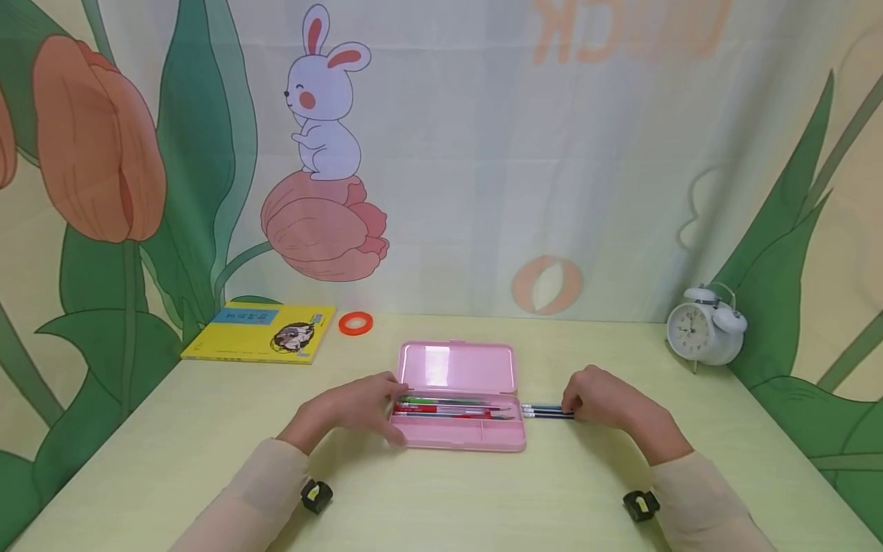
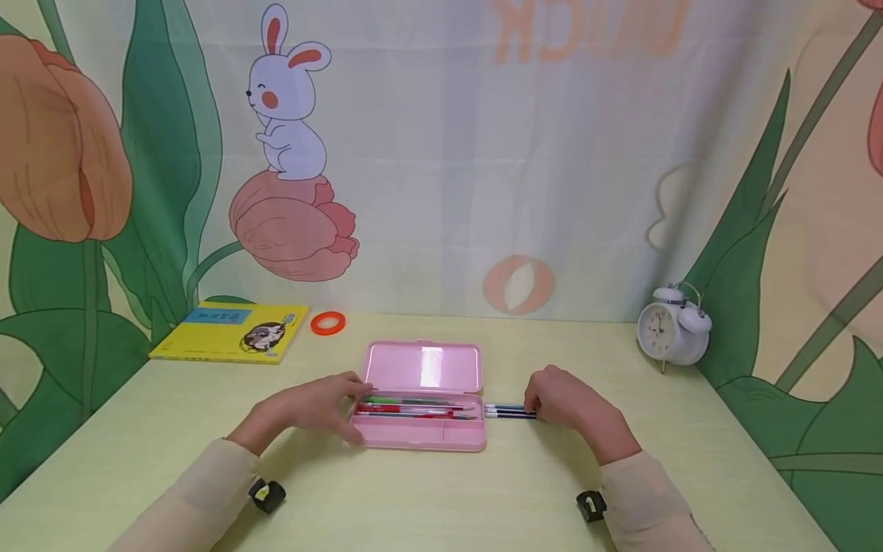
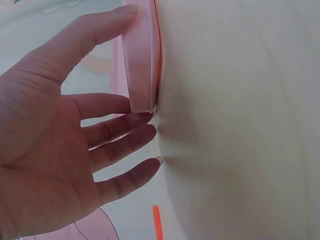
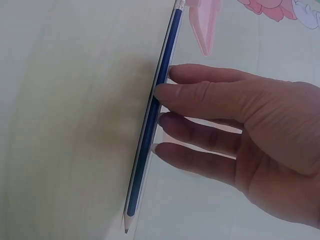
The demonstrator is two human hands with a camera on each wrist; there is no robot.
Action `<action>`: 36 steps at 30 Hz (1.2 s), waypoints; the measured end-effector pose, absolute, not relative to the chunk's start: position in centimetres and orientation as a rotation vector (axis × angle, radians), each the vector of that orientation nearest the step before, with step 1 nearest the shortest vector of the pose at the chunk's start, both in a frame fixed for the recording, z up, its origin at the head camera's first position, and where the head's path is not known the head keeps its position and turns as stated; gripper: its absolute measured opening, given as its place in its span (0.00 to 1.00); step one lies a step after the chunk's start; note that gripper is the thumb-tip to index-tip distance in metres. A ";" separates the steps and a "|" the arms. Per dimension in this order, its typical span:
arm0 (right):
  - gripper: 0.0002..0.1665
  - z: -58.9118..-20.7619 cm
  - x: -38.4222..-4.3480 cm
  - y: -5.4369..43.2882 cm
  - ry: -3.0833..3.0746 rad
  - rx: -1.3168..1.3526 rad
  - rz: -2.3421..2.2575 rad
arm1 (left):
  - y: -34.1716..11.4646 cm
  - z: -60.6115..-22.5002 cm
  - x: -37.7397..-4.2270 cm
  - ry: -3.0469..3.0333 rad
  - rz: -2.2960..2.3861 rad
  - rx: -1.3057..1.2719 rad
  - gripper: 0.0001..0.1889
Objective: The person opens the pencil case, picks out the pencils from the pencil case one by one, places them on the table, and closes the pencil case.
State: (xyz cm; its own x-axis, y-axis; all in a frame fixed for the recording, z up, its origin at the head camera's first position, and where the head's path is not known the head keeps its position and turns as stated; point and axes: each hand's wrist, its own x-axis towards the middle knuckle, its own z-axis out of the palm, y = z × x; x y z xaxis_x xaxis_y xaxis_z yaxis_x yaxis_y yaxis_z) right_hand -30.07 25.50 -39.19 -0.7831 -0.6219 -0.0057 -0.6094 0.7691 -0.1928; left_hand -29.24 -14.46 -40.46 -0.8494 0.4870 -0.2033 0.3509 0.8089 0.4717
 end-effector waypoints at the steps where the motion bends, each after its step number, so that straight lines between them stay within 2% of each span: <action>1: 0.13 -39.2 -30.1 25.5 2.892 -1.003 -0.275 | -14.4 -40.4 -29.3 2.679 0.611 0.639 0.46; 25: 0.08 -38.9 -29.8 25.2 2.917 -0.831 -0.234 | -14.6 -40.5 -29.0 2.672 0.638 0.625 0.46; 36: 0.09 -37.5 -29.7 23.2 2.961 -1.145 -0.295 | -14.7 -40.4 -29.1 2.677 0.633 0.602 0.47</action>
State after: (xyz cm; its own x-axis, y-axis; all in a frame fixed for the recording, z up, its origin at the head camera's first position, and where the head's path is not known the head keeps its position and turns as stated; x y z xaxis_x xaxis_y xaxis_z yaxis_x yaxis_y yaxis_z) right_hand -29.68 23.24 -37.54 -0.7412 -0.6622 0.1100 -0.6709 0.7252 -0.1552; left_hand -29.06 -14.72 -40.41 -0.8583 0.4679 -0.2107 0.3241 0.8126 0.4844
